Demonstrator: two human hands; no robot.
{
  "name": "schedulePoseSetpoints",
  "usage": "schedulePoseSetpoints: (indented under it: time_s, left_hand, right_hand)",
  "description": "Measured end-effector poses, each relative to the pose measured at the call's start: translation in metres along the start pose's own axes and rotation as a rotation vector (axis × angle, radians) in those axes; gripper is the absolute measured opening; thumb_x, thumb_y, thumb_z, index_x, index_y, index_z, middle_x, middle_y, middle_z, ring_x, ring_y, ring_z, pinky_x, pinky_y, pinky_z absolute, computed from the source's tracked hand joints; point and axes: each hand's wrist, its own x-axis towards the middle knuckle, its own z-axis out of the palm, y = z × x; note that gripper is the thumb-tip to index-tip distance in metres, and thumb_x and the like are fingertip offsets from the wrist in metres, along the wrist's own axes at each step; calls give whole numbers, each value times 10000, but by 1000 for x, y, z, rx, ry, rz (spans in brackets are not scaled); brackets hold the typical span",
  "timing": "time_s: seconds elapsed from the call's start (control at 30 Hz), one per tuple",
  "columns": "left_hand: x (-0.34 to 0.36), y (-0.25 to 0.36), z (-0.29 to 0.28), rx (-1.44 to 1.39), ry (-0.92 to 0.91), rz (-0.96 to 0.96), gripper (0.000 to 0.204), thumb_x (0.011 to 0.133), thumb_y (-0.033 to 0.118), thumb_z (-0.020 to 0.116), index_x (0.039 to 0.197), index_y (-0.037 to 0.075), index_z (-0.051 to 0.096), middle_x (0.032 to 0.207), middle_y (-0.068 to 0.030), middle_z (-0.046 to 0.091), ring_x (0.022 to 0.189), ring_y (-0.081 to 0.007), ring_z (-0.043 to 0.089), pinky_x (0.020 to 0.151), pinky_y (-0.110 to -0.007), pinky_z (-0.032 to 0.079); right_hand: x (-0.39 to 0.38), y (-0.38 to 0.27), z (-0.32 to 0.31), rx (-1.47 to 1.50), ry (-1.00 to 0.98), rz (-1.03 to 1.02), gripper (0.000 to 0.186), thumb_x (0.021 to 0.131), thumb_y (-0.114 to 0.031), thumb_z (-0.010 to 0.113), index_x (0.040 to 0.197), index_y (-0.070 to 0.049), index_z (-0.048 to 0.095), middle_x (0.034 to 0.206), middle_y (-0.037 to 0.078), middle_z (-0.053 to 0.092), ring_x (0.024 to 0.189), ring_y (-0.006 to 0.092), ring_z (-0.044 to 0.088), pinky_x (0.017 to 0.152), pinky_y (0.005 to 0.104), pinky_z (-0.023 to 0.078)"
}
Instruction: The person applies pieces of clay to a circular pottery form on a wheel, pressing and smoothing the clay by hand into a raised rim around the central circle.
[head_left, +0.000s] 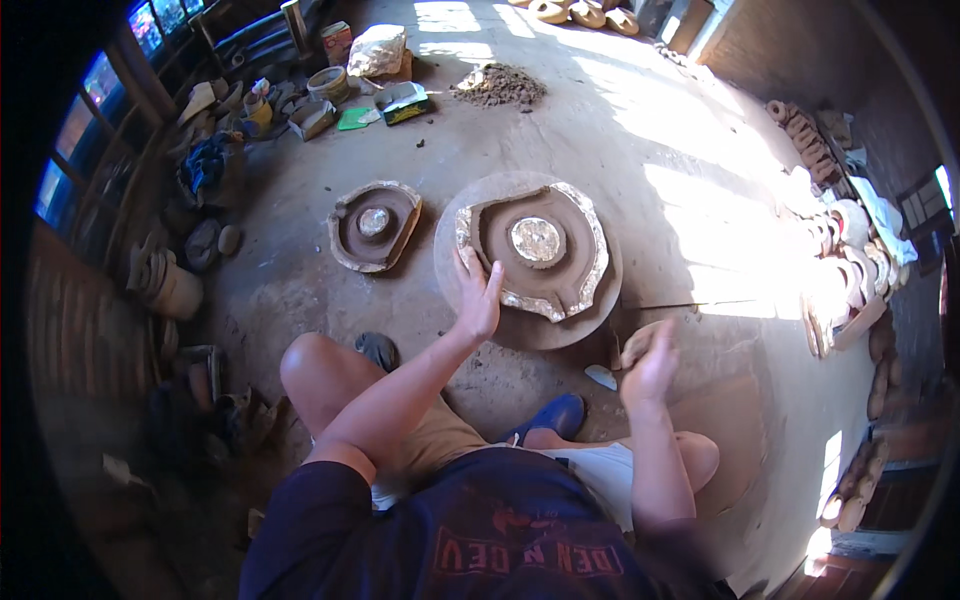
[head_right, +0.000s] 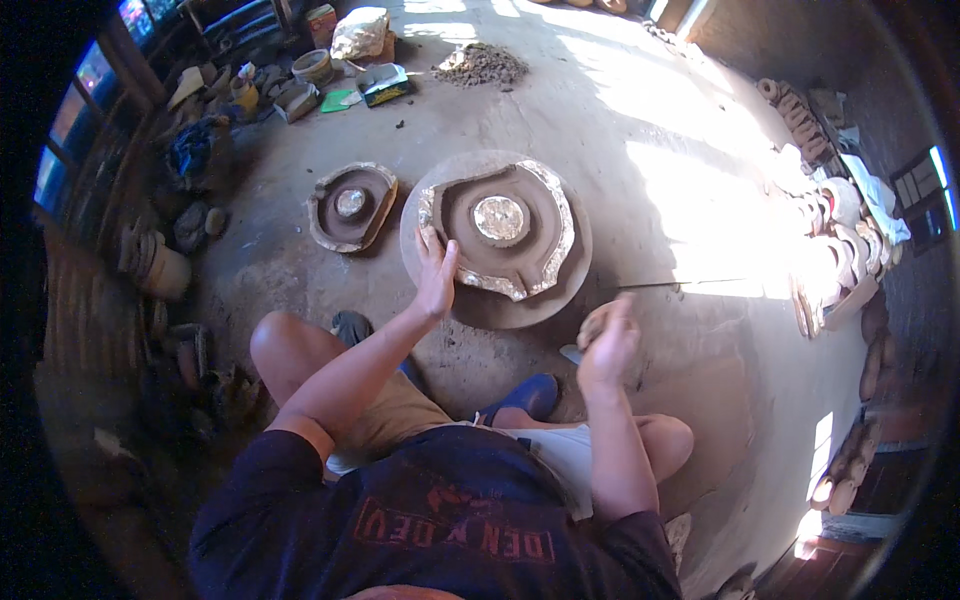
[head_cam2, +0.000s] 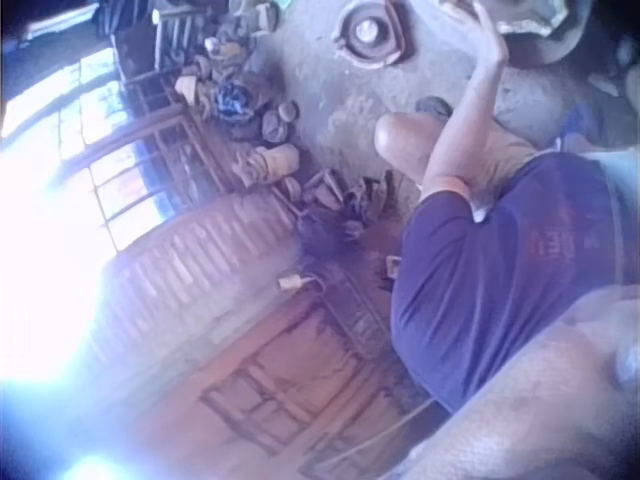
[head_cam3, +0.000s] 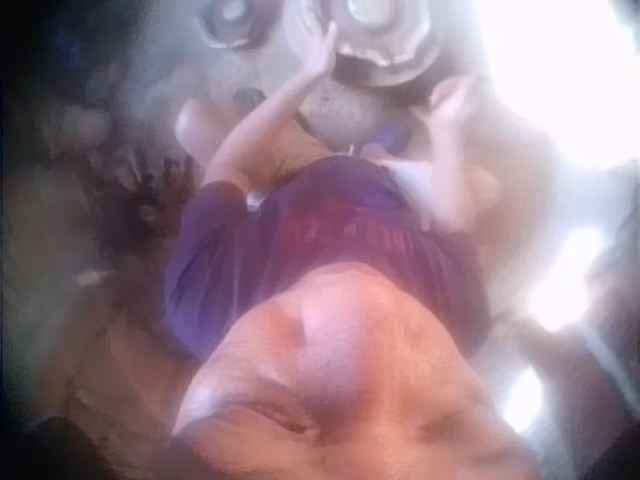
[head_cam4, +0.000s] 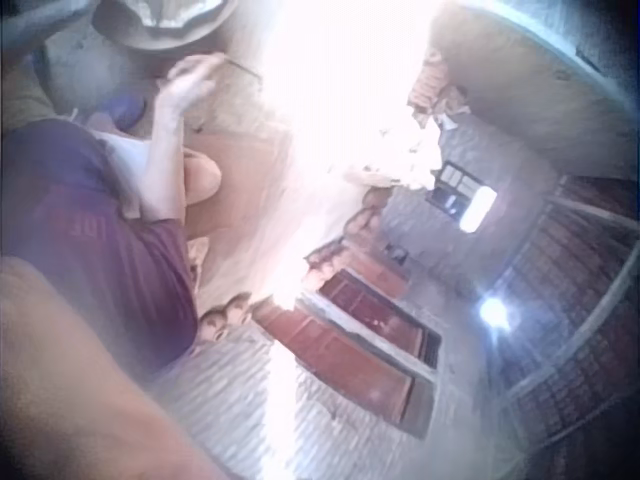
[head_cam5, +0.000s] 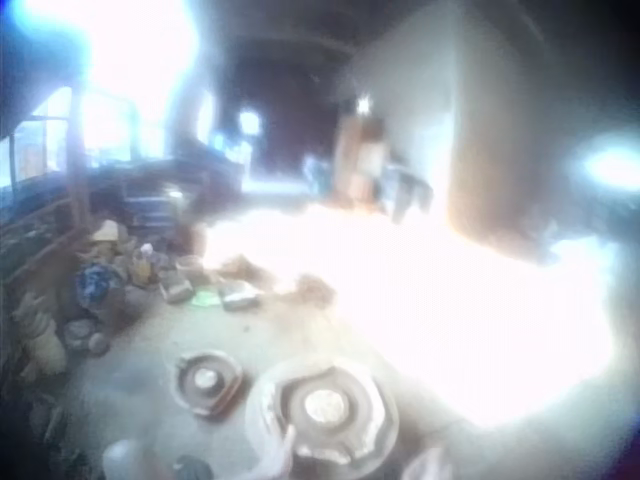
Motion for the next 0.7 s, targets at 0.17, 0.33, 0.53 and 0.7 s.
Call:
schedulePoseSetpoints:
  time_s: [0.17, 0.33, 0.53, 0.7]
  left_hand:
    - [-22, 54, 3, -119, 1, -197, 907, 1151, 633, 312, 1701, -80, 201, 1784, -350, -9, 1674, -467, -29, 1353, -512, 77]
    - [-45, 112, -7, -989, -537, -466, 822, 1113, 704, 398, 1635, 68, 409, 1416, -195, 658, 1312, -242, 632, 1126, -451, 509]
    - [-76, 136, 13, -1234, -605, -327, 855, 1143, 684, 247, 1695, 32, 285, 1685, -221, 397, 1564, -279, 377, 1283, -413, 336]
    - [-104, 143, 15, -782, -513, 203, 850, 1168, 610, 104, 1740, -17, 43, 1819, -178, 97, 1692, -277, 16, 1358, -391, 74]
  right_hand:
    - [24, -1, -18, -11, 9, -411, 597, 1172, -570, 412, 1288, -21, 615, 1216, 125, 631, 1075, 217, 636, 923, 402, 522]
    - [-38, 21, 44, -620, -360, -947, 749, 1129, -604, 467, 1511, 37, 537, 1642, 265, 378, 1536, 405, 311, 1250, 556, 280]
    - [-44, -1, 77, -614, -540, -813, 1065, 1026, -850, 313, 1630, 15, 466, 1760, 313, 236, 1668, 466, 140, 1334, 574, 117]
    - [-31, 11, 76, -316, -594, -512, 1187, 1001, -897, 261, 1728, 35, 153, 1828, 220, 72, 1696, 385, 14, 1347, 531, 51]
